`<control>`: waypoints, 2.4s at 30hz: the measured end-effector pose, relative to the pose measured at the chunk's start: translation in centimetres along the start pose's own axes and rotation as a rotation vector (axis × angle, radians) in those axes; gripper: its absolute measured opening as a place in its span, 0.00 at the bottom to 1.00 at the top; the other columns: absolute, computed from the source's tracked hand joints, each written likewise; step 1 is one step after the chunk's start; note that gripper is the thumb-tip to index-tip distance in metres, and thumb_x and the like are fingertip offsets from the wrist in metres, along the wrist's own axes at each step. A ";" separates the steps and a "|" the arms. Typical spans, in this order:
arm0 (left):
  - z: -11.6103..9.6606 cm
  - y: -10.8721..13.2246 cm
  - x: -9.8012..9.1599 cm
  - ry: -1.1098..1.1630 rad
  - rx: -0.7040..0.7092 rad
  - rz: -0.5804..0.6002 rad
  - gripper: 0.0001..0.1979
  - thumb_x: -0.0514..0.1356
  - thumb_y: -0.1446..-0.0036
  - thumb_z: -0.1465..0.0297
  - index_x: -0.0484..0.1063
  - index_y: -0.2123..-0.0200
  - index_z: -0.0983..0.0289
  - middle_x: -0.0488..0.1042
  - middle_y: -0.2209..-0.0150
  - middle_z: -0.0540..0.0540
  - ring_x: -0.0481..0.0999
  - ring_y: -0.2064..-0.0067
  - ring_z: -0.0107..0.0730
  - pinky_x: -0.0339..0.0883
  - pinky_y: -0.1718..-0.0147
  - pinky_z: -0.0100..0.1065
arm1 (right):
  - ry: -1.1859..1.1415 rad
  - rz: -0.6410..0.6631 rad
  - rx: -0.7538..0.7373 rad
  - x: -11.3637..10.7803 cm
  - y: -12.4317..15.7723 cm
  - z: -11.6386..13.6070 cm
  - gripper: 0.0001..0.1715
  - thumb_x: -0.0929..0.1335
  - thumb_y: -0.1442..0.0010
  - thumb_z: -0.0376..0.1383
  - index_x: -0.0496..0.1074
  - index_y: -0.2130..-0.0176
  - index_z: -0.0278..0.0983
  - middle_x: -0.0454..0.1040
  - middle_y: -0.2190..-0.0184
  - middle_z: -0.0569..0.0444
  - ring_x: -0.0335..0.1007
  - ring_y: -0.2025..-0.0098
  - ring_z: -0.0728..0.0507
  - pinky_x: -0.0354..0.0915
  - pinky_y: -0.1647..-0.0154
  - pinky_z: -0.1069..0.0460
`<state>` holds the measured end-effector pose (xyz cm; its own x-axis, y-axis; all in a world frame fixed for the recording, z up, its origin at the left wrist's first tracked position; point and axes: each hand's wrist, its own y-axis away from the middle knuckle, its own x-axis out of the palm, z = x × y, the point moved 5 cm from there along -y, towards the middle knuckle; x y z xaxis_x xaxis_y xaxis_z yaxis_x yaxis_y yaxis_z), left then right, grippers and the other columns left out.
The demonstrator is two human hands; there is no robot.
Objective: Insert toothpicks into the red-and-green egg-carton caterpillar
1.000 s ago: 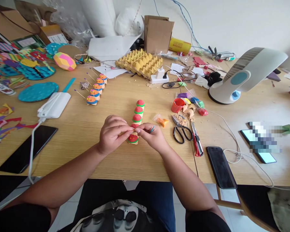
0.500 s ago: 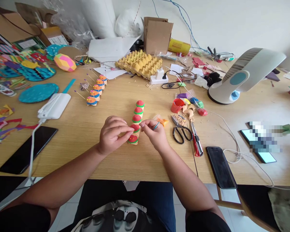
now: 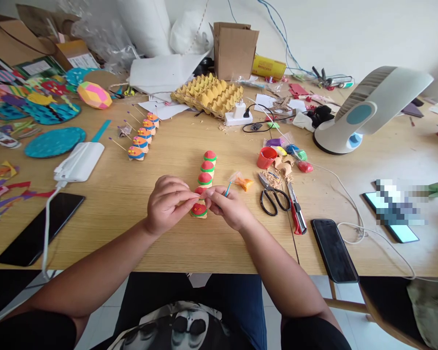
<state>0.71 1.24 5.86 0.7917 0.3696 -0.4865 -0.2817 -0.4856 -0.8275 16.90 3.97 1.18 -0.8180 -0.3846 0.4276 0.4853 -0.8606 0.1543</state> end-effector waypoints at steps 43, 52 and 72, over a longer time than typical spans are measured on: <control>0.2 0.2 0.4 -0.007 -0.033 0.014 0.03 0.67 0.38 0.72 0.78 0.61 0.58 0.81 0.66 0.49 0.78 0.60 0.33 0.68 0.56 0.39 | 0.098 -0.067 -0.056 -0.2 0.0 0.1 0.21 0.78 0.47 0.50 0.74 0.69 0.36 0.65 0.79 0.60 0.50 0.79 0.54 0.43 0.78 0.54; 0.3 0.1 0.3 -0.006 -0.044 0.000 0.04 0.67 0.38 0.71 0.78 0.60 0.57 0.81 0.66 0.49 0.78 0.61 0.33 0.68 0.57 0.39 | 0.199 -0.030 -0.131 0.4 0.2 0.9 0.21 0.78 0.46 0.50 0.75 0.68 0.36 0.66 0.77 0.59 0.54 0.75 0.52 0.48 0.77 0.54; 0.5 0.2 0.4 -0.002 -0.085 0.019 0.01 0.66 0.37 0.68 0.79 0.62 0.57 0.81 0.67 0.50 0.78 0.61 0.34 0.69 0.56 0.40 | 0.360 -0.080 -0.191 0.1 0.3 1.3 0.26 0.74 0.42 0.56 0.74 0.72 0.37 0.66 0.78 0.57 0.54 0.75 0.50 0.50 0.75 0.52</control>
<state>0.74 1.67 5.39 0.7854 0.3610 -0.5028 -0.2502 -0.5579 -0.7913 17.34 4.09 2.42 -0.9230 -0.3772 0.0766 0.3777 -0.9259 -0.0079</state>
